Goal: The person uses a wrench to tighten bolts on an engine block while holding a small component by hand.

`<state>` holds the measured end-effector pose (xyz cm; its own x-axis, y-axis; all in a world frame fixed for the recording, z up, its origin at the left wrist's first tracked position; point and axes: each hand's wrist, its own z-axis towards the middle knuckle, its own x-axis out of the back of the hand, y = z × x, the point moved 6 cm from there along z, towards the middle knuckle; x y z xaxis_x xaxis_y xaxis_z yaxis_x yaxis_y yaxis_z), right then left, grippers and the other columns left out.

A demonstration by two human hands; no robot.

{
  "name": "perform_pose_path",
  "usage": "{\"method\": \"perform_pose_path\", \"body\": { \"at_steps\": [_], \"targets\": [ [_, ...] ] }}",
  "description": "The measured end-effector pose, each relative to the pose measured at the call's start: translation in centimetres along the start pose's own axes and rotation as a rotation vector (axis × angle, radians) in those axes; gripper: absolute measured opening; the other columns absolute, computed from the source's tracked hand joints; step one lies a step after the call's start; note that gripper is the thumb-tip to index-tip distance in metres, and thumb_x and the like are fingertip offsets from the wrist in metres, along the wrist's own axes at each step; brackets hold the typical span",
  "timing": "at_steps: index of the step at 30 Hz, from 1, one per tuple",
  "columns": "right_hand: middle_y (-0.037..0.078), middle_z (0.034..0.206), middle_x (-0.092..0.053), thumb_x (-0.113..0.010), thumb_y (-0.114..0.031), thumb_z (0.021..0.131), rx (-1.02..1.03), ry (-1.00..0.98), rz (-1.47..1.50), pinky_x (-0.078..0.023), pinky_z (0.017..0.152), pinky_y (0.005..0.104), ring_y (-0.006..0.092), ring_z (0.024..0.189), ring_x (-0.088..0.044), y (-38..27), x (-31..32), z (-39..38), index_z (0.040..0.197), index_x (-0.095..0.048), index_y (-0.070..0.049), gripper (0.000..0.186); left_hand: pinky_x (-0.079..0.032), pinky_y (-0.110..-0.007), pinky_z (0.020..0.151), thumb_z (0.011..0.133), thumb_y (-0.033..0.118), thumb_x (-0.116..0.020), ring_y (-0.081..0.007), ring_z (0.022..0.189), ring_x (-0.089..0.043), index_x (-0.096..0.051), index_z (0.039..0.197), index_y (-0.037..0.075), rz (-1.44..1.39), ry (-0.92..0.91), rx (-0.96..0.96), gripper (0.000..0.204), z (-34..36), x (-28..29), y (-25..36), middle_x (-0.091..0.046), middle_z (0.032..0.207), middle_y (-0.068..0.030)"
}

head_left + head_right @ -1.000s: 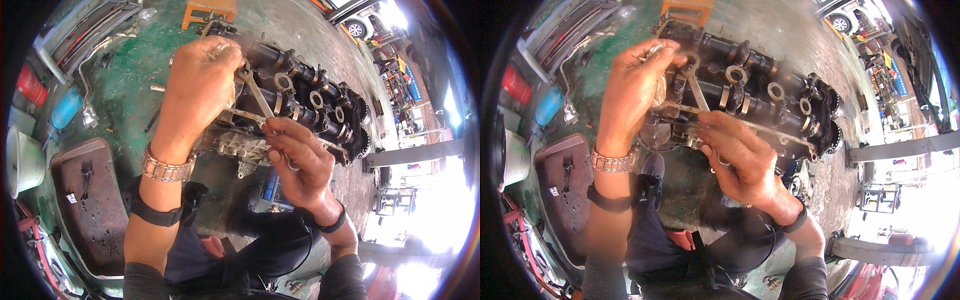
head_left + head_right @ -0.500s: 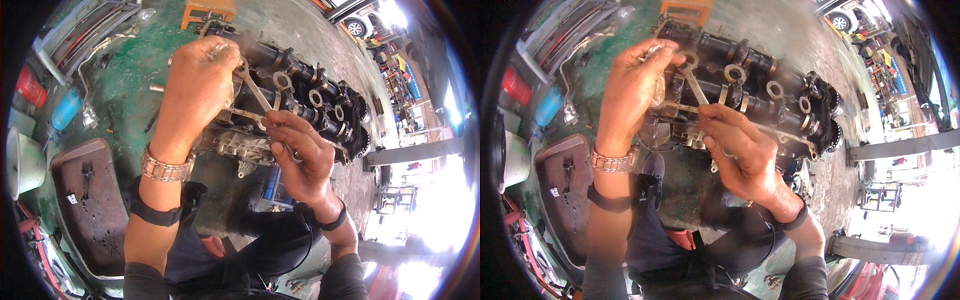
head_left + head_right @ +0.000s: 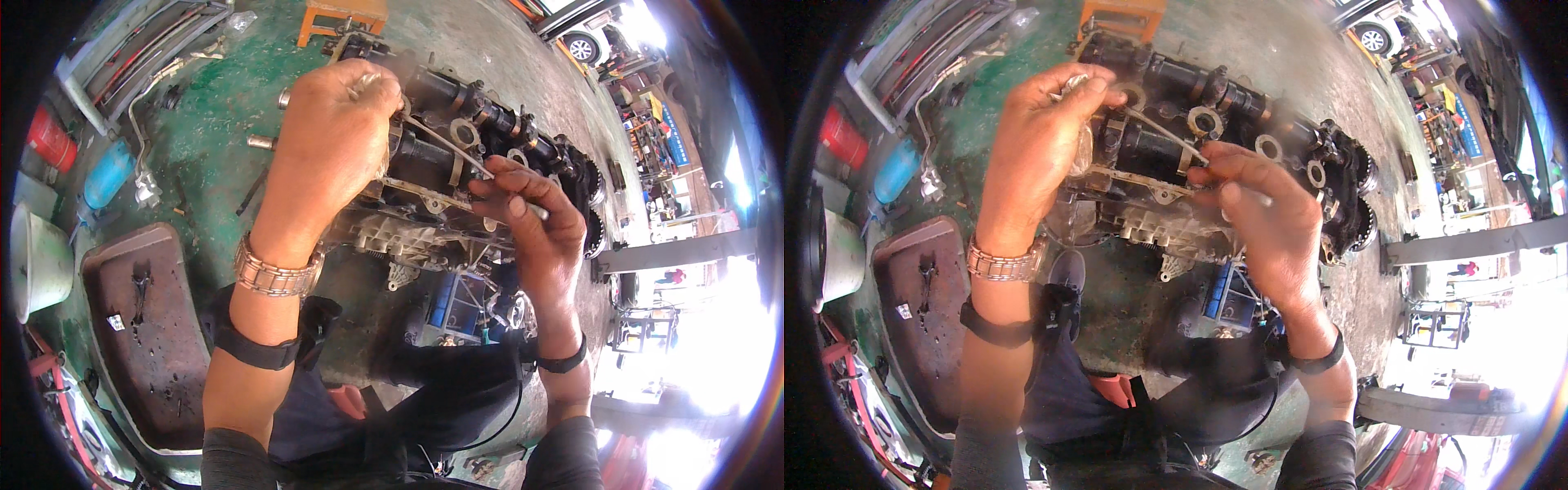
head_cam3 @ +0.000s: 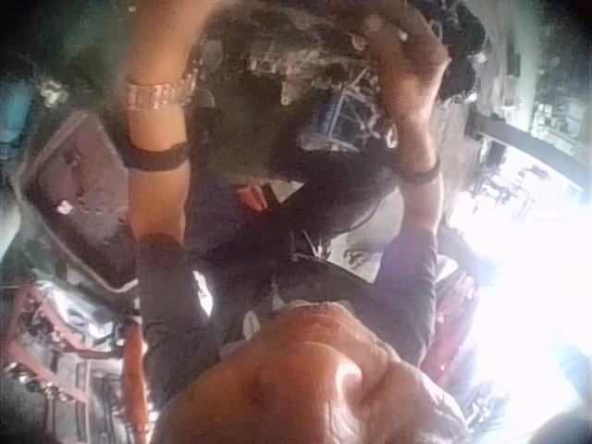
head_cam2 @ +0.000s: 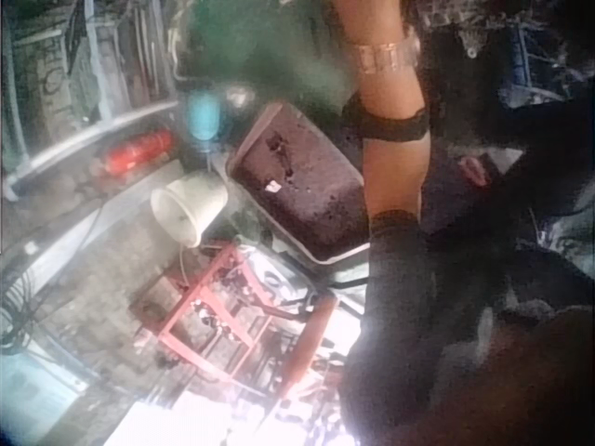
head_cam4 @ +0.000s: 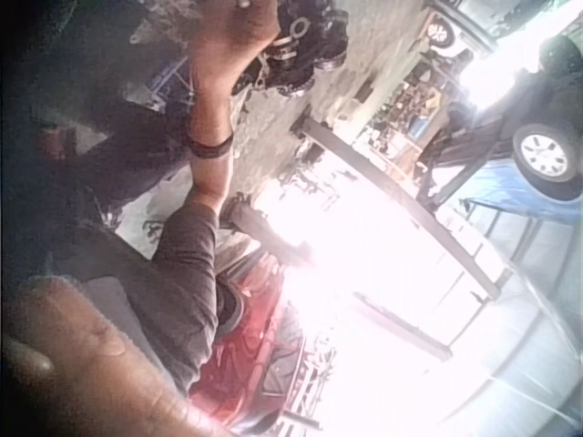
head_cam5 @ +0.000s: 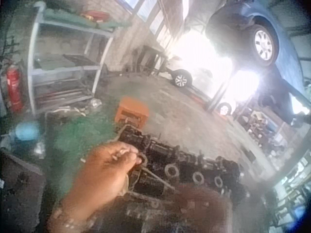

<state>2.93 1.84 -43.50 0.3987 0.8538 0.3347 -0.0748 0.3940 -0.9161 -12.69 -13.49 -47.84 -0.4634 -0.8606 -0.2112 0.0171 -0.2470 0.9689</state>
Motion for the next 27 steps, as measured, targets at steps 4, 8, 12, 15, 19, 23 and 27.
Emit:
{"method": "perform_pose_path", "body": {
  "at_steps": [4, 8, 12, 15, 19, 23, 27],
  "targets": [
    [0.016, 0.124, -0.061, -0.053, 0.007, 0.092, 0.06, 0.045, 0.062, -0.055, 0.092, 0.0347, 0.0244, 0.108, -0.065, -0.5, 0.7, 0.2, 0.106, -0.066, 0.009, 0.019, -0.034, -0.018, 0.046, 0.096, 0.017, -0.06, -0.0003, 0.053, -0.047, -0.068, 0.106, 0.0, -0.063, 0.022, 0.017, 0.02, -0.1, -0.1, 0.1, -0.072, 0.09, -0.0077],
    [0.017, 0.121, -0.064, -0.055, 0.004, 0.092, 0.187, 0.047, -0.108, -0.054, 0.09, 0.0334, 0.0247, 0.104, -0.066, -1.2, 0.5, -0.7, 0.104, -0.067, 0.007, 0.017, -0.036, -0.018, 0.049, 0.096, 0.017, -0.06, -0.0011, 0.056, -0.049, -0.067, 0.106, 0.0, -0.032, 0.03, 0.016, 0.021, -0.2, 0.0, 0.1, -0.072, 0.091, -0.0078],
    [0.022, 0.122, -0.061, -0.057, -0.001, 0.095, 0.292, -0.047, -0.33, -0.056, 0.091, 0.0365, 0.0291, 0.107, -0.066, -1.9, -0.3, -1.6, 0.108, -0.064, 0.01, 0.019, -0.037, -0.019, 0.05, 0.097, 0.017, -0.059, -0.0018, 0.057, -0.05, -0.067, 0.106, 0.0, -0.045, 0.035, -0.003, 0.022, 0.0, -0.1, 0.0, -0.072, 0.092, -0.0084],
    [0.022, 0.121, -0.062, -0.057, 0.0, 0.094, 0.323, -0.061, -0.405, -0.055, 0.09, 0.0351, 0.028, 0.106, -0.067, -1.9, -0.8, -1.7, 0.105, -0.065, 0.011, 0.018, -0.038, -0.019, 0.051, 0.097, 0.017, -0.059, -0.0021, 0.057, -0.05, -0.067, 0.107, -0.001, -0.049, 0.03, 0.003, 0.021, -0.1, -0.1, -0.1, -0.072, 0.093, -0.0088],
    [0.021, 0.121, -0.063, -0.055, 0.003, 0.093, 0.325, -0.052, -0.411, -0.055, 0.089, 0.0342, 0.0271, 0.106, -0.067, -1.7, -1.4, -1.6, 0.105, -0.066, 0.011, 0.018, -0.037, -0.019, 0.051, 0.096, 0.017, -0.06, -0.0022, 0.057, -0.05, -0.066, 0.106, 0.0, -0.046, 0.033, 0.007, 0.021, -0.1, 0.0, 0.1, -0.072, 0.093, -0.009],
    [0.021, 0.121, -0.063, -0.055, 0.005, 0.092, 0.345, -0.051, -0.466, -0.056, 0.089, 0.0341, 0.0273, 0.105, -0.067, -1.8, -1.9, -1.6, 0.106, -0.066, 0.011, 0.018, -0.037, -0.019, 0.051, 0.096, 0.016, -0.06, -0.0021, 0.057, -0.05, -0.066, 0.106, -0.001, -0.06, 0.029, 0.013, 0.02, -0.1, 0.1, 0.2, -0.072, 0.092, -0.0088],
    [0.022, 0.12, -0.063, -0.055, 0.005, 0.092, 0.37, -0.051, -0.501, -0.055, 0.089, 0.0335, 0.0271, 0.106, -0.067, -2.1, -2.3, -1.9, 0.105, -0.066, 0.01, 0.018, -0.037, -0.019, 0.051, 0.097, 0.016, -0.059, -0.0018, 0.057, -0.05, -0.066, 0.107, -0.001, -0.067, 0.037, 0.019, 0.02, -0.2, 0.1, 0.2, -0.072, 0.091, -0.0082]
  ]
}}
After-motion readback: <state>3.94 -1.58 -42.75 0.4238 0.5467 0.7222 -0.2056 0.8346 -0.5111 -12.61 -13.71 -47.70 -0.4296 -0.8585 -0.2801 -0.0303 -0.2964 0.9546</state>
